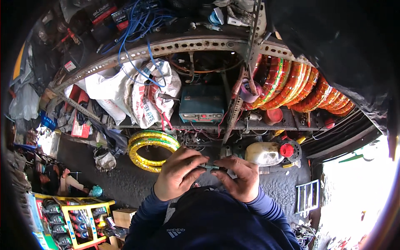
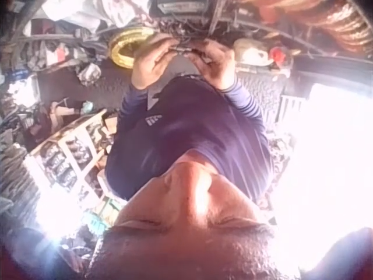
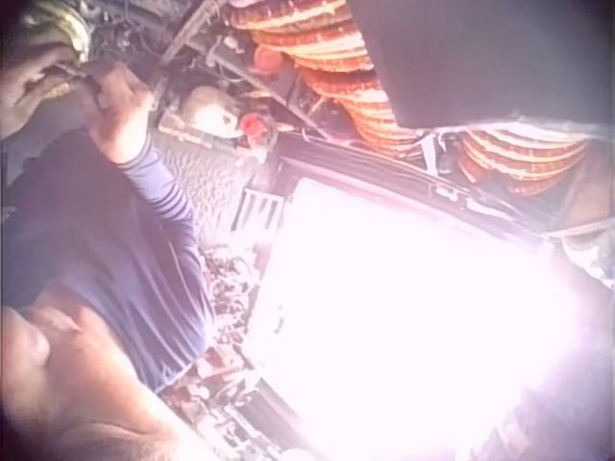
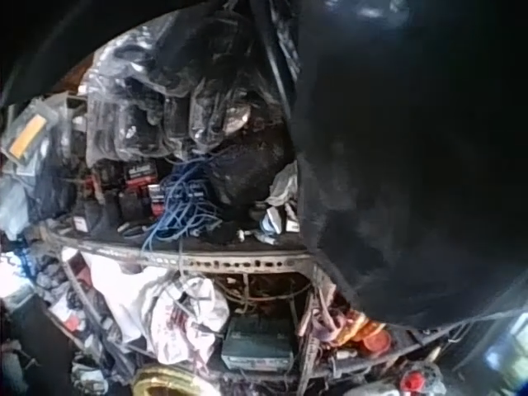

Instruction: Using tools to adjust and secure components on the front fairing of a motorcycle.

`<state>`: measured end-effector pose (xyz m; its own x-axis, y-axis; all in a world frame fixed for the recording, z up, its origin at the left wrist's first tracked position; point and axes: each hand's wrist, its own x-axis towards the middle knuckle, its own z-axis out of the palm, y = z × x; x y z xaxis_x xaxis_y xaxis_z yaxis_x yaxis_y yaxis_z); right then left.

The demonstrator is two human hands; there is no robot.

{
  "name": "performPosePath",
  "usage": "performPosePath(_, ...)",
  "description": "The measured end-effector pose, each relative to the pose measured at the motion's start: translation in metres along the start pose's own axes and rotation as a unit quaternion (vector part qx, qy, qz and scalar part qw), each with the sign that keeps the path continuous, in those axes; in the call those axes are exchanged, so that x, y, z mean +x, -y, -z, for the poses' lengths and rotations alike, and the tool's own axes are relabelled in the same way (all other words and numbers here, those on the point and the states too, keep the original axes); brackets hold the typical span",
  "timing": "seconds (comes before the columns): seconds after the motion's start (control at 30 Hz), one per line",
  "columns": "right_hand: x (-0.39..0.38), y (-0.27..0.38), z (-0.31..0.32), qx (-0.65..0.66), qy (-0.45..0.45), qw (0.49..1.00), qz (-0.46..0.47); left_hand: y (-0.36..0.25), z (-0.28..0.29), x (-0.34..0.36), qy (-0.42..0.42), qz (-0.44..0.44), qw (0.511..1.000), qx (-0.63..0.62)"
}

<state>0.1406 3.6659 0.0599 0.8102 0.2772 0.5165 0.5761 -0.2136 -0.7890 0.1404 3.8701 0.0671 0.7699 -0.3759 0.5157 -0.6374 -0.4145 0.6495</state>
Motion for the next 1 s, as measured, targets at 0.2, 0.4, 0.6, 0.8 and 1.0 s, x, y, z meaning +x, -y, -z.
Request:
performPosePath(0.2,-0.015,-0.005,0.015,0.062,0.005,0.986,-0.157,-0.011,-0.013,0.012,0.029,-0.033,0.998,0.054)
performPosePath(0.4,-0.028,-0.018,0.01,0.207,-0.061,0.946,-0.24,-0.011,-0.026,0.021,0.029,-0.036,0.999,0.02)
performPosePath(0.6,-0.016,-0.026,0.024,0.06,-0.023,0.997,-0.03,-0.01,-0.028,0.02,0.051,-0.012,0.999,-0.008)
performPosePath(0.8,-0.012,-0.031,0.024,0.058,-0.012,0.998,-0.037,-0.008,-0.028,0.019,0.066,-0.002,0.998,-0.002)
performPosePath(1.0,-0.013,-0.025,0.019,0.098,0.017,0.968,-0.229,-0.007,-0.026,0.019,0.03,-0.078,0.991,0.103)
